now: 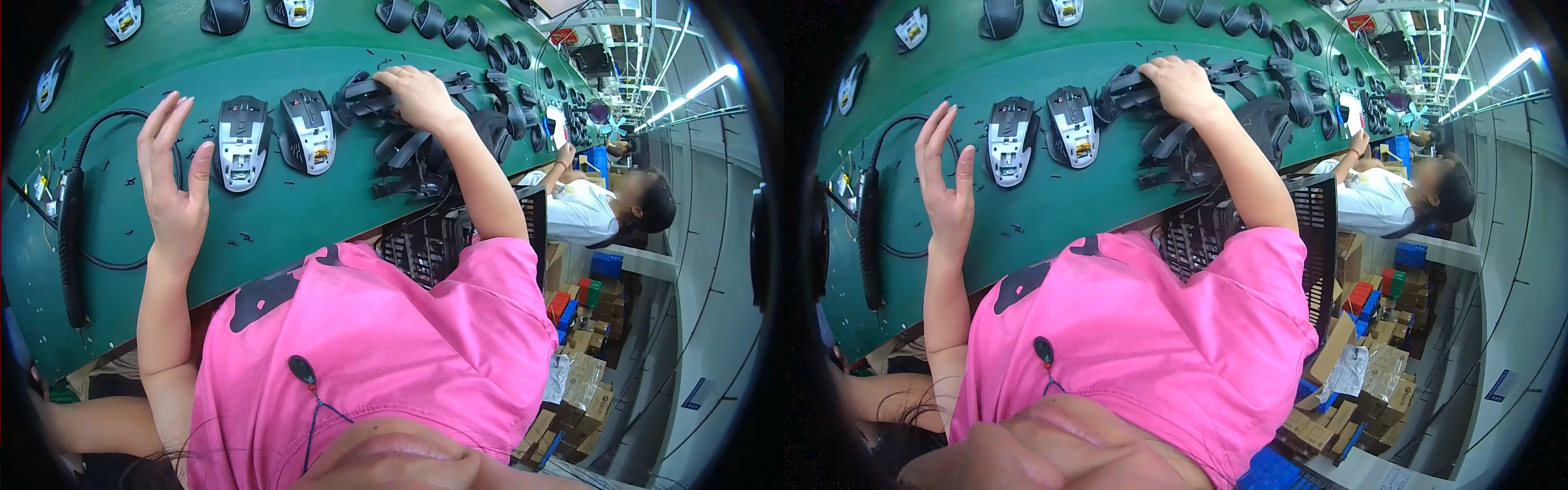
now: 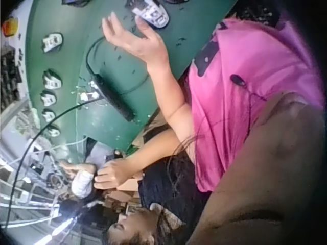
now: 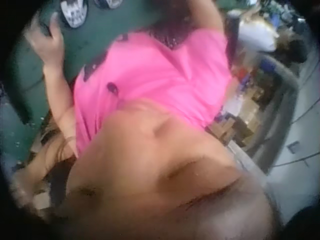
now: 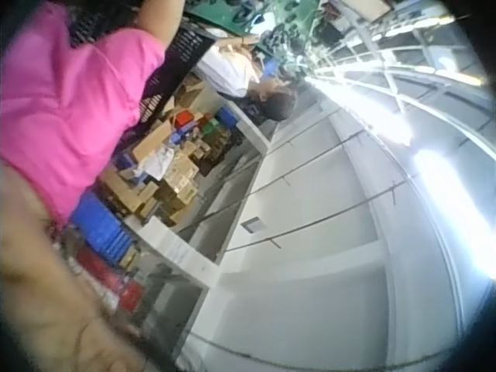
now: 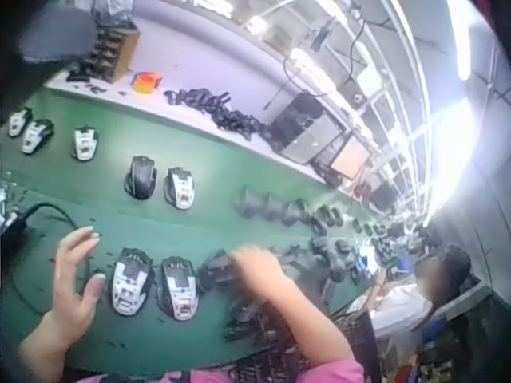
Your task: Manually assemble the outer plastic casings of computer mice at an electronics production line.
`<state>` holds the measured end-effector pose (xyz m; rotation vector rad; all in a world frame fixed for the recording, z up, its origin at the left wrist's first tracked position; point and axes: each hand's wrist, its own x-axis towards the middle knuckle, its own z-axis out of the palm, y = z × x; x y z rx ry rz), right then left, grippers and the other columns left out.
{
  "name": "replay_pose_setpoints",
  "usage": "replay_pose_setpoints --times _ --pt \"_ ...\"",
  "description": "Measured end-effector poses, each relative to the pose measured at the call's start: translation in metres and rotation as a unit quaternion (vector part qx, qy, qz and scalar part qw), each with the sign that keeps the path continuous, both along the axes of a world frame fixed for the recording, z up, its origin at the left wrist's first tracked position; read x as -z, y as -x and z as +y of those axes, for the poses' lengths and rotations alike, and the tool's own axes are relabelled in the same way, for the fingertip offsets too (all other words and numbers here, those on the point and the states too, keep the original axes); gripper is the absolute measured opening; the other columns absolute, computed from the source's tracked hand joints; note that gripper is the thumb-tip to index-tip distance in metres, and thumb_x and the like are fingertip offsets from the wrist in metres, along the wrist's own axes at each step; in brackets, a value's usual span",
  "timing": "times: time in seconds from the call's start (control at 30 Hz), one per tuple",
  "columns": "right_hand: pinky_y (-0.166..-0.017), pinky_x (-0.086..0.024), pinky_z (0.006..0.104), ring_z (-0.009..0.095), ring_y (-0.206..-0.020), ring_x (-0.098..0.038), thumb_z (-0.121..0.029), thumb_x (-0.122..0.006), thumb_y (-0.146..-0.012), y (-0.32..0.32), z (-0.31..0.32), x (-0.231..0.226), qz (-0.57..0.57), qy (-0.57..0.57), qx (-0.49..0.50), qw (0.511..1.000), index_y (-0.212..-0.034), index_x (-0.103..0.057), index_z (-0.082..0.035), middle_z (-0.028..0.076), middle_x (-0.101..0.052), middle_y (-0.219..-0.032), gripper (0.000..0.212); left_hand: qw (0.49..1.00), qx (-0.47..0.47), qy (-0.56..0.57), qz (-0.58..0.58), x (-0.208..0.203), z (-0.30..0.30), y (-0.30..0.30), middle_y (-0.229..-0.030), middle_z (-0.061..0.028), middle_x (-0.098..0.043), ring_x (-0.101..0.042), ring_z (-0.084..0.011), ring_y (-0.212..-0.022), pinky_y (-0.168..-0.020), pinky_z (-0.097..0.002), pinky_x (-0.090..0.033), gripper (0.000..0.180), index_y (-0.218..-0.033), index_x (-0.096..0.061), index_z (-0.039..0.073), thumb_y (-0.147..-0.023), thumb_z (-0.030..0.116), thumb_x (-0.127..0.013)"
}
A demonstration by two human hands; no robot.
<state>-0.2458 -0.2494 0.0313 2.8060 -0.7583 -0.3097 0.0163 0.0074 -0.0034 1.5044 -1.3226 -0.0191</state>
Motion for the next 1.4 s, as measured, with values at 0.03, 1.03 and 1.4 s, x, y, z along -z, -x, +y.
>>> replay_pose_setpoints --times 0.03,1.03,1.4 --pt "-0.097 -0.048 0.0385 0.027 -0.115 -0.058 -0.002 -0.064 -0.079 0.002 -0.004 -0.002 -0.017 -0.013 -0.005 1.000 -0.123 -0.059 -0.012 0.007 -0.063 -0.119 0.046 1.000 -0.001 -0.005 0.002 0.001 0.000 0.000 -0.140 -0.0143 -0.048 -0.045 -0.0289 -0.130 -0.110 -0.0403 -0.033 0.039 -0.135 -0.051 0.004 -0.099 0.017 -0.055" --pt "-0.081 -0.053 0.0351 0.026 -0.099 -0.061 -0.019 -0.078 -0.070 -0.126 0.099 -0.054 -0.176 -0.198 -0.287 0.921 -0.127 -0.059 -0.007 0.006 -0.067 -0.103 0.061 0.996 0.052 -0.046 -0.055 0.009 0.004 -0.015 -0.111 -0.0130 -0.064 -0.061 -0.0317 -0.102 -0.090 -0.0407 -0.048 0.050 -0.119 -0.060 0.004 -0.073 0.014 -0.077" --pt "-0.087 -0.049 0.0373 0.025 -0.103 -0.060 -0.015 -0.079 -0.070 -0.131 0.095 -0.054 -0.185 -0.183 -0.306 0.916 -0.125 -0.061 -0.009 0.004 -0.066 -0.101 0.058 0.998 0.053 0.000 0.029 0.009 0.000 -0.013 -0.104 -0.0143 -0.069 -0.065 -0.0324 -0.091 -0.079 -0.0402 -0.052 0.033 -0.111 -0.063 0.001 -0.081 0.010 -0.073"
